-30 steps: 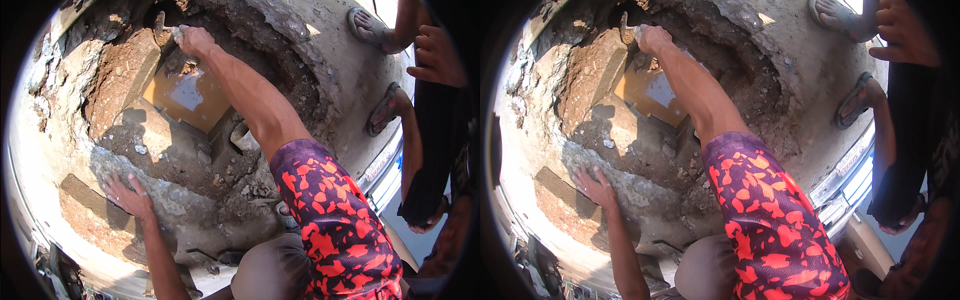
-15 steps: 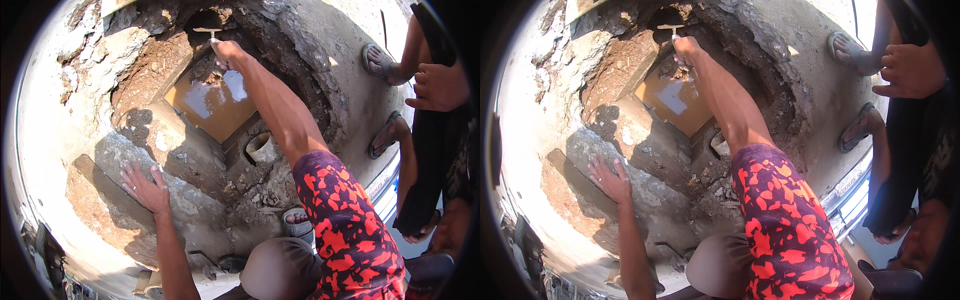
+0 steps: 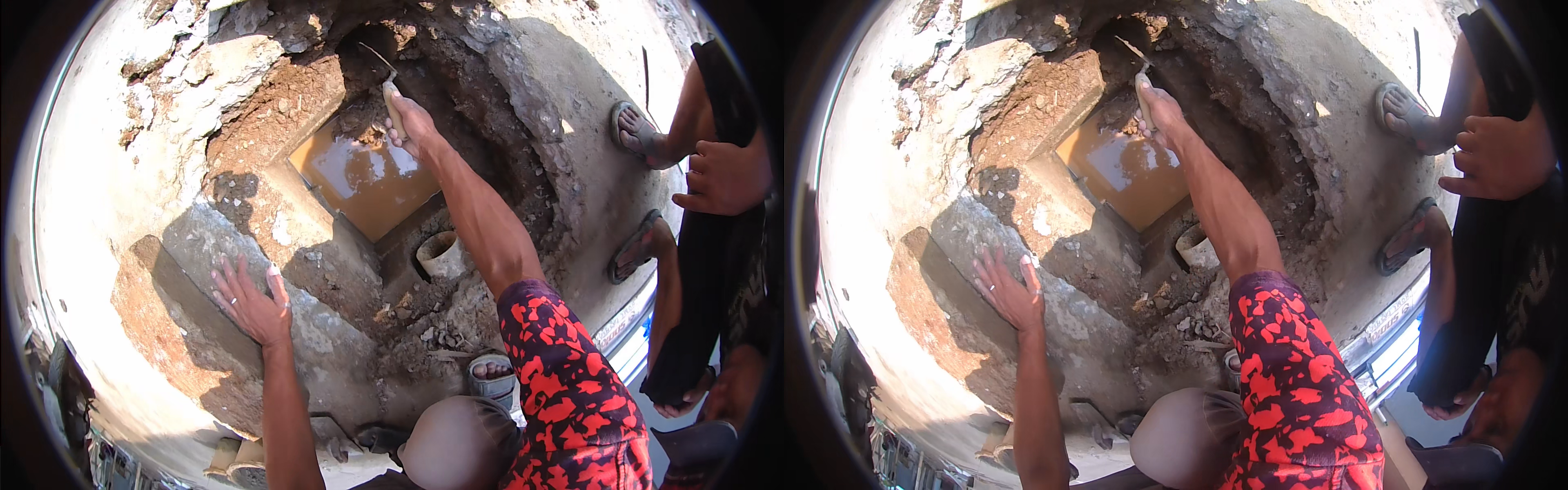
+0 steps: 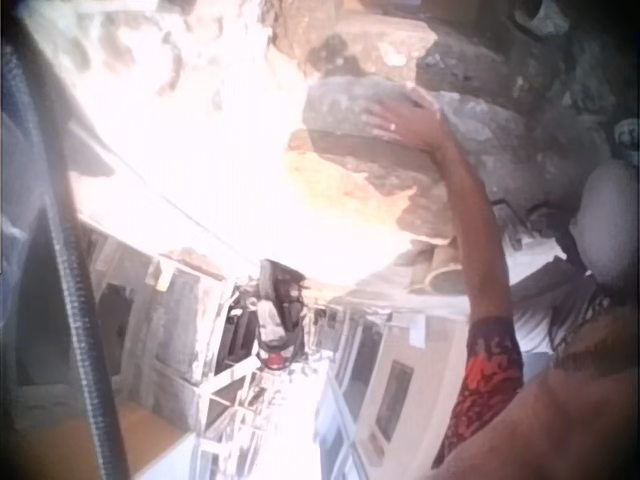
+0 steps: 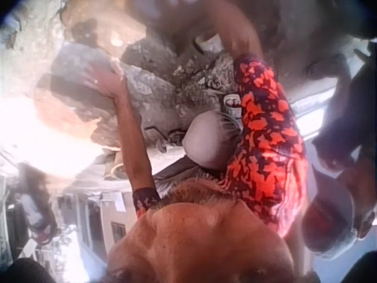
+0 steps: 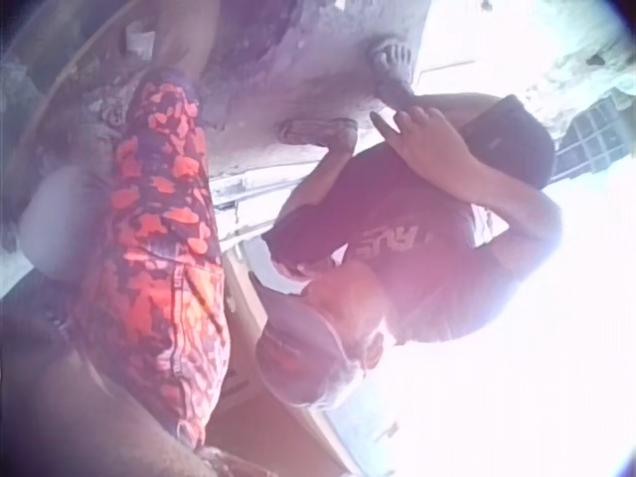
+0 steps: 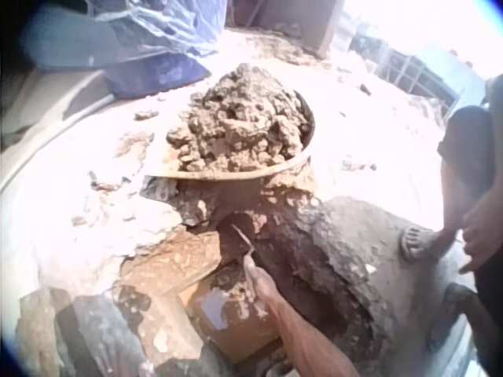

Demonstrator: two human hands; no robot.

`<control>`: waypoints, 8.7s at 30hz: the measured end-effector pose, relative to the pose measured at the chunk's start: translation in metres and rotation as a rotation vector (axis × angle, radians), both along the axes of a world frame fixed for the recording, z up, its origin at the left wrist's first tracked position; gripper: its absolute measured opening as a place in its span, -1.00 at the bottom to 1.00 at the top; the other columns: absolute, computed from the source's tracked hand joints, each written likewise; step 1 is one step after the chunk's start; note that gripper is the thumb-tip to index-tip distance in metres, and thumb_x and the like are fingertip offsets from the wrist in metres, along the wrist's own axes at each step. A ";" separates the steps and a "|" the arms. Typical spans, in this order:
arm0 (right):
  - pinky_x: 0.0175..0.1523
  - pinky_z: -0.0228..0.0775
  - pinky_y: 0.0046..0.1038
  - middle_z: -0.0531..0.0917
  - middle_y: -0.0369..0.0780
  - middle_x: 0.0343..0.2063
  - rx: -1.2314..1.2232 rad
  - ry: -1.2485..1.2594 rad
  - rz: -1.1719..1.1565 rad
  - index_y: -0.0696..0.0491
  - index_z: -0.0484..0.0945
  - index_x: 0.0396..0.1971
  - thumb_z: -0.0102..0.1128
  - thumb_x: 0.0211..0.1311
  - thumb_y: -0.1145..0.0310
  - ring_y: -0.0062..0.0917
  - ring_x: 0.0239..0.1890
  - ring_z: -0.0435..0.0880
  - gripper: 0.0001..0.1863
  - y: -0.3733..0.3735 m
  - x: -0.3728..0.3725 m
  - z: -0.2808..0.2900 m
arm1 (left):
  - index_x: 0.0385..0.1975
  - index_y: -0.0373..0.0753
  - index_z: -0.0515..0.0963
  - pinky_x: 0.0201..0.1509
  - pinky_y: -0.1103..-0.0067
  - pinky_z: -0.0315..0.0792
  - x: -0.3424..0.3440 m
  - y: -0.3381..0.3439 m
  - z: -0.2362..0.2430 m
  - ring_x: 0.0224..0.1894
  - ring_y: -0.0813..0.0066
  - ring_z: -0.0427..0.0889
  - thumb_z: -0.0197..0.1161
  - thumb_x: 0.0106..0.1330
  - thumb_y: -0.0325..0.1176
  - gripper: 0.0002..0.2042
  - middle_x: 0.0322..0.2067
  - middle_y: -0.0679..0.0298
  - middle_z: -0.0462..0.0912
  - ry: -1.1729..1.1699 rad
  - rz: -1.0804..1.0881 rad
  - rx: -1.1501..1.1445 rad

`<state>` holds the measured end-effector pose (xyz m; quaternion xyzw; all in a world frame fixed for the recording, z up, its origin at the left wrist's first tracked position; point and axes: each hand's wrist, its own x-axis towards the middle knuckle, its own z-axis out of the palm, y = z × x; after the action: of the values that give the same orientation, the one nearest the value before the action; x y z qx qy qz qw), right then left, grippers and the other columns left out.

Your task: The person uses a trowel to apply mortar around a pipe inside a hole in the ground, smoothing the material along the edges of the opening.

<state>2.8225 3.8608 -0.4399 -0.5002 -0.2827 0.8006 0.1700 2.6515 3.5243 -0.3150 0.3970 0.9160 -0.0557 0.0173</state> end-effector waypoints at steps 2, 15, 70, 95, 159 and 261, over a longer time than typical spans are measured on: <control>-0.70 0.23 -0.51 0.43 -0.23 -0.56 0.166 -0.105 -0.112 0.08 0.34 -0.27 0.04 0.32 0.14 -0.57 -0.73 0.39 -0.71 0.020 -0.012 -0.003 | 0.20 -0.18 0.33 0.42 0.13 -0.15 0.002 0.007 0.002 0.41 0.08 -0.03 -0.05 0.34 0.04 -0.46 0.32 0.14 0.17 -0.012 -0.009 0.009; 0.04 0.41 -0.18 0.59 0.11 -0.14 0.733 -0.899 0.473 0.20 0.53 -0.19 -0.15 0.30 0.07 -0.02 -0.06 0.57 -0.53 0.030 -0.019 0.000 | 0.18 -0.16 0.35 0.43 0.11 -0.20 0.005 0.008 0.003 0.43 0.09 -0.08 0.01 0.30 -0.03 -0.49 0.34 0.15 0.15 -0.051 0.009 0.002; -0.05 0.43 -0.05 0.61 0.17 -0.27 0.504 -0.688 0.523 0.17 0.42 -0.08 -0.21 0.33 0.09 0.10 -0.21 0.59 -0.55 0.024 0.002 -0.019 | 0.20 -0.13 0.33 0.43 0.11 -0.20 -0.002 0.005 -0.002 0.42 0.06 -0.05 -0.02 0.28 0.02 -0.46 0.33 0.14 0.15 -0.065 -0.030 0.034; -0.63 0.27 -0.56 0.47 -0.33 -0.57 0.269 -0.179 0.092 0.08 0.37 -0.08 0.04 0.33 0.27 -0.67 -0.68 0.42 -0.74 -0.257 0.146 0.105 | 0.36 -0.19 0.01 0.45 0.13 -0.35 -0.002 -0.005 0.033 0.44 0.03 -0.24 0.17 0.16 0.09 -0.17 0.38 0.01 -0.06 -0.431 0.074 0.227; -0.55 0.35 -0.50 0.49 -0.29 -0.59 0.184 -0.112 0.289 0.06 0.35 -0.29 0.16 0.20 0.35 -0.58 -0.63 0.50 -0.80 -0.335 0.256 0.181 | 0.35 -0.12 -0.05 0.22 -0.01 0.10 0.012 -0.145 0.168 0.10 0.03 0.48 0.54 -0.23 0.00 0.12 0.16 0.00 0.34 -0.303 0.217 -0.288; -0.50 0.33 -0.52 0.52 -0.30 -0.53 0.521 -0.217 0.480 0.10 0.37 -0.02 0.17 0.19 0.26 -0.65 -0.59 0.47 -0.60 -0.327 0.242 0.180 | 0.29 -0.13 -0.02 0.06 0.22 0.45 0.007 -0.139 0.165 0.06 -0.11 0.46 0.56 -0.20 -0.17 0.04 0.12 -0.03 0.25 -0.335 0.233 -0.283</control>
<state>3.0641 3.5337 -0.2596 -0.4418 -0.6027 0.6610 0.0681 2.6581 3.3851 -0.1505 0.2860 0.9230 -0.1146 0.2307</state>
